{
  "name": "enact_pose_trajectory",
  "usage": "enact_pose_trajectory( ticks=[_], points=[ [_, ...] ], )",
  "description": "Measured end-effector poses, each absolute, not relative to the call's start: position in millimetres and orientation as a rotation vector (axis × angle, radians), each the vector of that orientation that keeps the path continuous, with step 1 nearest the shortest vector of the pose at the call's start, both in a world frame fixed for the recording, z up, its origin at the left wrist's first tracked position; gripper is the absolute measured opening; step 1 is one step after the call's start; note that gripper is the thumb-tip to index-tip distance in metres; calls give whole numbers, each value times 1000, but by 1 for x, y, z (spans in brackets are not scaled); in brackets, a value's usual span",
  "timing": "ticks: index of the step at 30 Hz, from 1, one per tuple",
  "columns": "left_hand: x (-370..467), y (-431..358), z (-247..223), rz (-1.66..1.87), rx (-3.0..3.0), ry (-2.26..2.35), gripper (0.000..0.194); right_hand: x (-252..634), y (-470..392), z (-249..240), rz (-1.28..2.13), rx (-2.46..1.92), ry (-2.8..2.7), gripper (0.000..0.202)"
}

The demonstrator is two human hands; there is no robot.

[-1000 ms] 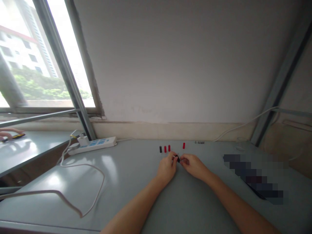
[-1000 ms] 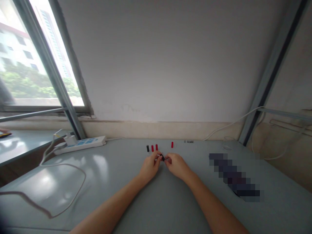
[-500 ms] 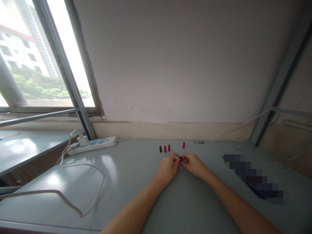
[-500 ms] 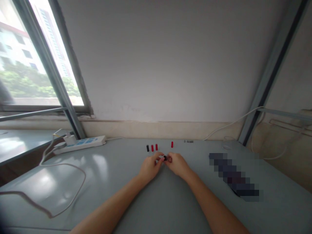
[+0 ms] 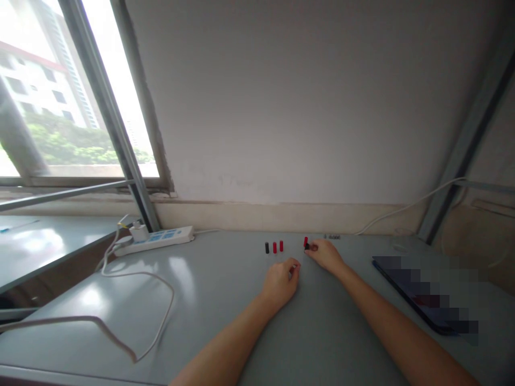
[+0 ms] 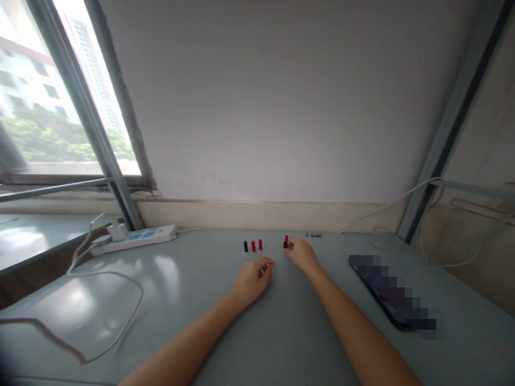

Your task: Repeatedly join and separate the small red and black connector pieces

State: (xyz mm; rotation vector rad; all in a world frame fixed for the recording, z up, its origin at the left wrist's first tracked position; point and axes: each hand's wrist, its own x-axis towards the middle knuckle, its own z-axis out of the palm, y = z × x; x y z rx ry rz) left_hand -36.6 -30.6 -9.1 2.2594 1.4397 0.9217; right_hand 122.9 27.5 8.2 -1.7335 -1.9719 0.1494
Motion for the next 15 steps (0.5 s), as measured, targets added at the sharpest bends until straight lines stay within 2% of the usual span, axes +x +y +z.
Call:
enact_pose_trajectory(
  ticks=[15],
  points=[
    [-34, -36, -7, 884, 2296, 1412, 24, 116, 32, -9, 131, -1778, -1867, 11]
  ],
)
